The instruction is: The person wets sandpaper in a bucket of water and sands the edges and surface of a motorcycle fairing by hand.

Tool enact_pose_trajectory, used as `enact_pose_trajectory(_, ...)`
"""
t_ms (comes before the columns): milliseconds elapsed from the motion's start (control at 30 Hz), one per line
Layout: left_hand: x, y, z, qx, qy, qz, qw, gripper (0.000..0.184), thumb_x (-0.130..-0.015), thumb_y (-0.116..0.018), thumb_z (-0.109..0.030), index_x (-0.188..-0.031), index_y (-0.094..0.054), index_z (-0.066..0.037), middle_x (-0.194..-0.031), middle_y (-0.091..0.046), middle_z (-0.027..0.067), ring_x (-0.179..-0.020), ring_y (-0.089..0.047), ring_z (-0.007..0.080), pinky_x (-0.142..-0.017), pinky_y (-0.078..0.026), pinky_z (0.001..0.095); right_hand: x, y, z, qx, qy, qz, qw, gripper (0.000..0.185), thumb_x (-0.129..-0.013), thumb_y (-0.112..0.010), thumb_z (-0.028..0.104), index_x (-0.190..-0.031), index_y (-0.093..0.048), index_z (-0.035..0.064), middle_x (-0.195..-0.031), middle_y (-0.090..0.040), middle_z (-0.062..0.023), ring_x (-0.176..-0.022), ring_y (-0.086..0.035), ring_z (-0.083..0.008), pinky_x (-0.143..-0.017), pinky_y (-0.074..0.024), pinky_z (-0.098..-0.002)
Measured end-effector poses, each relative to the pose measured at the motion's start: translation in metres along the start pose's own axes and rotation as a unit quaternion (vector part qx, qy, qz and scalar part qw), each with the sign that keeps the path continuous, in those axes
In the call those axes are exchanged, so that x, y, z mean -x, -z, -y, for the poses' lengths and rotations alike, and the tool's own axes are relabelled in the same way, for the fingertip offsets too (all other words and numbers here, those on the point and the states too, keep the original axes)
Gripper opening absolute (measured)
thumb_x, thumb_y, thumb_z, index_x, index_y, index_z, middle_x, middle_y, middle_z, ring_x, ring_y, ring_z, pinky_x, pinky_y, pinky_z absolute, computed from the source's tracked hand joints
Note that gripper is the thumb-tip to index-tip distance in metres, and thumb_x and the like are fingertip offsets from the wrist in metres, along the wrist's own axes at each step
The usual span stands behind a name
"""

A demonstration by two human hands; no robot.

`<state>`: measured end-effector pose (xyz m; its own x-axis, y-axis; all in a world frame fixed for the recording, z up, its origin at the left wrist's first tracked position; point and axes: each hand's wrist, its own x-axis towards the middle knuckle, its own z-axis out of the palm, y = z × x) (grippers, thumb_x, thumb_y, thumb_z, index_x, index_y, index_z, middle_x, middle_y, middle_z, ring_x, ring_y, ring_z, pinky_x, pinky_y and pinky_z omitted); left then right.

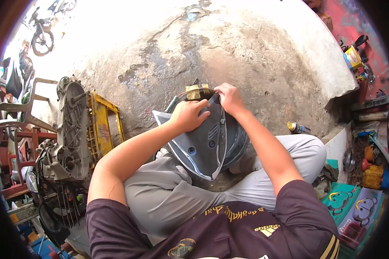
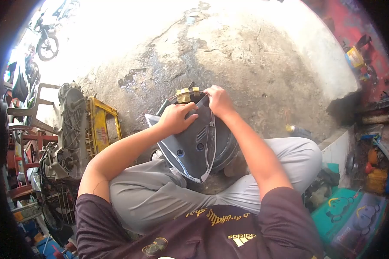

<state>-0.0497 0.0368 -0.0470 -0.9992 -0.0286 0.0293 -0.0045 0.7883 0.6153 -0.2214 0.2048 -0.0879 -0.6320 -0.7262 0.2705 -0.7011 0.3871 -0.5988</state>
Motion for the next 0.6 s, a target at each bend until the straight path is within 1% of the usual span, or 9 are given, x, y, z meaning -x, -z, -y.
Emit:
enact_pose_trajectory(100, 0.001, -0.004, 0.002, 0.005, -0.002, -0.004, 1.0, 0.033, -0.099, -0.072, -0.035, -0.125, -0.07, -0.013, -0.105, -0.078, 0.0179, -0.098, -0.074, 0.0418, -0.087, -0.057, 0.0525, -0.006, 0.009, 0.002, 0.0, 0.017, 0.002, 1.0, 0.019, -0.096, -0.061, 0.003, -0.108, -0.076, 0.0032, -0.104, -0.075, -0.0191, -0.103, -0.072, -0.041, -0.091, -0.0578, -0.0498)
enact_pose_trajectory(200, 0.002, -0.004, 0.0, 0.019, 0.001, -0.008, 1.0, 0.033, -0.1, -0.072, -0.035, -0.125, -0.07, -0.013, -0.11, -0.076, 0.0183, -0.102, -0.073, 0.0419, -0.09, -0.056, 0.0528, -0.006, 0.017, 0.013, 0.05, 0.013, 0.049, 0.997, 0.021, -0.096, -0.064, 0.002, -0.115, -0.073, 0.0036, -0.102, -0.076, -0.0182, -0.099, -0.073, -0.0408, -0.086, -0.0589, -0.0494)
enact_pose_trajectory(267, 0.003, -0.006, -0.001, 0.027, 0.012, -0.005, 1.0, 0.033, -0.1, -0.072, -0.035, -0.125, -0.071, -0.013, -0.112, -0.075, 0.0181, -0.105, -0.073, 0.0417, -0.092, -0.056, 0.0526, -0.009, 0.013, 0.003, 0.034, 0.099, 0.052, 0.993, 0.022, -0.097, -0.059, 0.002, -0.117, -0.069, 0.0068, -0.104, -0.076, -0.0186, -0.103, -0.072, -0.0417, -0.09, -0.0581, -0.0517)
enact_pose_trajectory(300, 0.003, -0.007, -0.001, 0.026, 0.011, -0.011, 1.0, 0.033, -0.1, -0.072, -0.034, -0.125, -0.071, -0.013, -0.113, -0.074, 0.0172, -0.107, -0.072, 0.0415, -0.093, -0.056, 0.0519, -0.011, 0.013, -0.003, 0.036, 0.1, 0.052, 0.993, 0.022, -0.097, -0.059, 0.002, -0.117, -0.069, 0.0068, -0.104, -0.076, -0.0186, -0.103, -0.072, -0.0417, -0.09, -0.0581, -0.0517)
enact_pose_trajectory(367, 0.003, -0.003, -0.003, 0.024, 0.011, -0.016, 1.0, 0.033, -0.1, -0.072, -0.034, -0.125, -0.072, -0.013, -0.115, -0.072, 0.0163, -0.11, -0.071, 0.0412, -0.095, -0.055, 0.0513, -0.015, 0.014, -0.004, 0.055, 0.022, 0.077, 0.995, 0.02, -0.098, -0.058, 0.002, -0.114, -0.068, 0.0069, -0.104, -0.076, -0.02, -0.101, -0.072, -0.043, -0.089, -0.0586, -0.0525)
enact_pose_trajectory(400, 0.003, -0.002, -0.004, 0.02, 0.019, -0.005, 1.0, 0.033, -0.1, -0.073, -0.033, -0.125, -0.072, -0.014, -0.116, -0.071, 0.0155, -0.113, -0.069, 0.0402, -0.097, -0.055, 0.0503, -0.012, 0.012, -0.004, 0.054, 0.019, 0.078, 0.995, 0.02, -0.098, -0.058, 0.002, -0.114, -0.068, 0.0069, -0.104, -0.076, -0.02, -0.101, -0.072, -0.043, -0.089, -0.0586, -0.0525)
enact_pose_trajectory(467, 0.004, -0.003, -0.003, 0.017, 0.026, 0.007, 0.999, 0.032, -0.099, -0.074, -0.033, -0.126, -0.072, -0.014, -0.118, -0.07, 0.0147, -0.115, -0.068, 0.0392, -0.099, -0.054, 0.0493, -0.007, 0.01, 0.001, 0.019, 0.083, 0.048, 0.995, 0.014, -0.097, -0.065, 0.004, -0.111, -0.068, 0.0048, -0.097, -0.075, -0.0208, -0.095, -0.073, -0.0425, -0.082, -0.0582, -0.0513)
enact_pose_trajectory(567, 0.006, -0.006, 0.0, 0.002, -0.01, -0.019, 1.0, 0.037, -0.097, -0.076, -0.029, -0.131, -0.07, -0.014, -0.123, -0.069, 0.0135, -0.12, -0.066, 0.037, -0.102, -0.053, 0.0488, -0.014, 0.014, 0.002, 0.014, 0.017, 0.059, 0.998, 0.013, -0.097, -0.065, 0.003, -0.11, -0.067, 0.0052, -0.096, -0.075, -0.021, -0.095, -0.073, -0.0428, -0.081, -0.0575, -0.052)
enact_pose_trajectory(600, 0.007, -0.008, 0.0, -0.005, -0.07, -0.076, 0.995, 0.039, -0.097, -0.075, -0.027, -0.133, -0.069, -0.014, -0.124, -0.069, 0.0127, -0.122, -0.065, 0.036, -0.103, -0.052, 0.0488, -0.013, 0.014, 0.003, 0.015, 0.016, 0.061, 0.998, 0.013, -0.097, -0.065, 0.003, -0.11, -0.067, 0.0052, -0.096, -0.075, -0.021, -0.095, -0.073, -0.0428, -0.081, -0.0575, -0.052)
